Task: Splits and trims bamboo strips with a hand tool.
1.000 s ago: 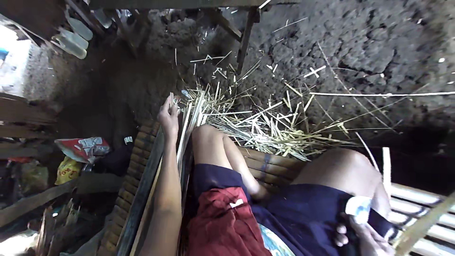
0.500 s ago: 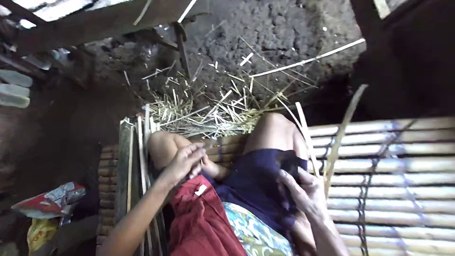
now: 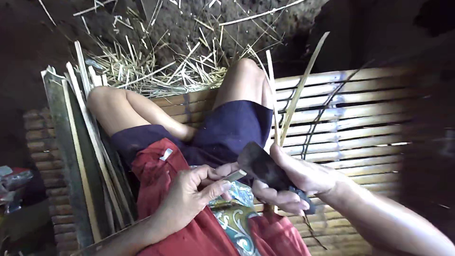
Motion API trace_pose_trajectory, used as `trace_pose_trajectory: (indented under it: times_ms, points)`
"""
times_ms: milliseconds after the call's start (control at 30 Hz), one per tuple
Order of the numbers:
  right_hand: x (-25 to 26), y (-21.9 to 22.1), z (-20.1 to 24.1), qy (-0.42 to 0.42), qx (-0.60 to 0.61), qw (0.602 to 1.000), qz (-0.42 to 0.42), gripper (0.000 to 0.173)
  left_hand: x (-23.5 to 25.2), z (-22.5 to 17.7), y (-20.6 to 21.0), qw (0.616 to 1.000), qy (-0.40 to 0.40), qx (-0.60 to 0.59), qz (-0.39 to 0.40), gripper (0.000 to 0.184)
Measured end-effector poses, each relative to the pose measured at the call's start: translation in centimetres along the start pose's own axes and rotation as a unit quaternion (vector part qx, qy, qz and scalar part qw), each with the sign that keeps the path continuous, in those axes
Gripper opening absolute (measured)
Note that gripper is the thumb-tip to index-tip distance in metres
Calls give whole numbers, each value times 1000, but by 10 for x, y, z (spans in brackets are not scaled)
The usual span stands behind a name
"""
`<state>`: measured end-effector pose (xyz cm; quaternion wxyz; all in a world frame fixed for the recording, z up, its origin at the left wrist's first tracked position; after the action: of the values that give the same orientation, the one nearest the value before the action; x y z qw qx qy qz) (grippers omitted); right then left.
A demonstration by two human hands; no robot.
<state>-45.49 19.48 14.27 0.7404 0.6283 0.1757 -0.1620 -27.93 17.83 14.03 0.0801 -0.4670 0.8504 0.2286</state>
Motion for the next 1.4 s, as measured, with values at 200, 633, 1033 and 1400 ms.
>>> trace_pose_trajectory:
  times_ms: [200,633,1033,1400]
  points:
    - [-3,8,1,52,30,998,-6,67,-5,-1,2,999,32,2,-21,9]
    - [-1,10,2,50,4,998,-29,66,-6,-1,2,999,52,-5,-13,9]
    - [31,38,1,-171,7,985,-36,66,-8,-14,2,992,121,-7,19,16]
    - [9,19,49,-284,-446,747,-402,44,18,-20,-26,989,102,41,-97,8]
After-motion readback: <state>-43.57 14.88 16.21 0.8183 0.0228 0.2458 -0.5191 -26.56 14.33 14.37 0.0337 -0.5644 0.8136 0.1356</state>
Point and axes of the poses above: each hand's wrist, its own x-axis towards the middle knuckle, its own y-axis out of the palm, z = x × y, the point moved 6 cm from there along x, towards the middle knuckle, and after that the axes turned 6 degrees about y, right-handed, at the moved point
